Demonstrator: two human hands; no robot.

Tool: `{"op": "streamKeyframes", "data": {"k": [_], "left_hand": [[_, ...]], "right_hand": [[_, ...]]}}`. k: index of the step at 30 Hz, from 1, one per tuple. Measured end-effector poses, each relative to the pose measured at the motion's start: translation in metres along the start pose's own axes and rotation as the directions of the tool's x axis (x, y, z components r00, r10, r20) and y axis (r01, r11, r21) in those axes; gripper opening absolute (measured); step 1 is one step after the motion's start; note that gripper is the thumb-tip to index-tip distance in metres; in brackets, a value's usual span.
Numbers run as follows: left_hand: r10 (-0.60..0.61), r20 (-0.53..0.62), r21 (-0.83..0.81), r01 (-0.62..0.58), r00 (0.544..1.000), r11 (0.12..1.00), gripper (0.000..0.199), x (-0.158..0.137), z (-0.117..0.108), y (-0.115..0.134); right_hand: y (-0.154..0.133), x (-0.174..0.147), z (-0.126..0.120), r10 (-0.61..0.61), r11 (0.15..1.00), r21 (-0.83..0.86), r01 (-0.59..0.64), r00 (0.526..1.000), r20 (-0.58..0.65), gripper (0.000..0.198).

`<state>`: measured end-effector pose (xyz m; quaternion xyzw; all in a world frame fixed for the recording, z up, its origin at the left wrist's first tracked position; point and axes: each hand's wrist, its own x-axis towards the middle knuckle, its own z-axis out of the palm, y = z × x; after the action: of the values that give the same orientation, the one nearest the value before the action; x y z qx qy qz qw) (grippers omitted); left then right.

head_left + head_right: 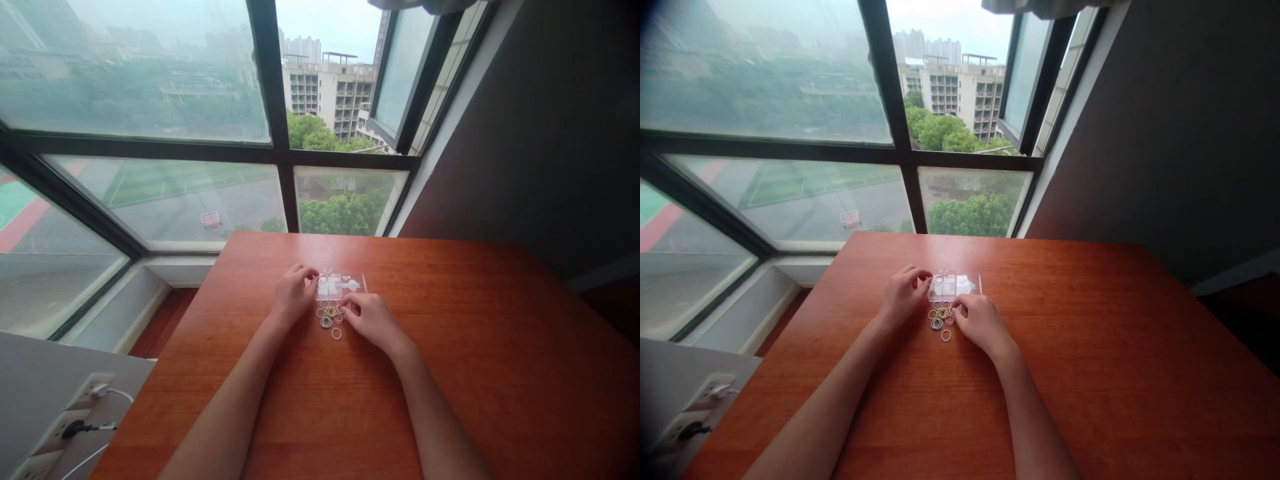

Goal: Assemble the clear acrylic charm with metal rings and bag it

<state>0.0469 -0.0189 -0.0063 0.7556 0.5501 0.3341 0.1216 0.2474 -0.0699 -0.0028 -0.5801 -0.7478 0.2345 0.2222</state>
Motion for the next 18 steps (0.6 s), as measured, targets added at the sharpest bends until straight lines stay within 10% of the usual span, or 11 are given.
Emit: {"op": "streamKeyframes", "data": {"k": [18], "left_hand": [[0.061, 0.029, -0.046, -0.06, 0.998, 0.997, 0.012, -0.0011, -0.0034, 0.0081]], "right_hand": [[-0.0022, 0.0001, 0.0029, 0.037, 0.995, -0.09, -0.038, 0.999, -0.004, 0.01]]}}
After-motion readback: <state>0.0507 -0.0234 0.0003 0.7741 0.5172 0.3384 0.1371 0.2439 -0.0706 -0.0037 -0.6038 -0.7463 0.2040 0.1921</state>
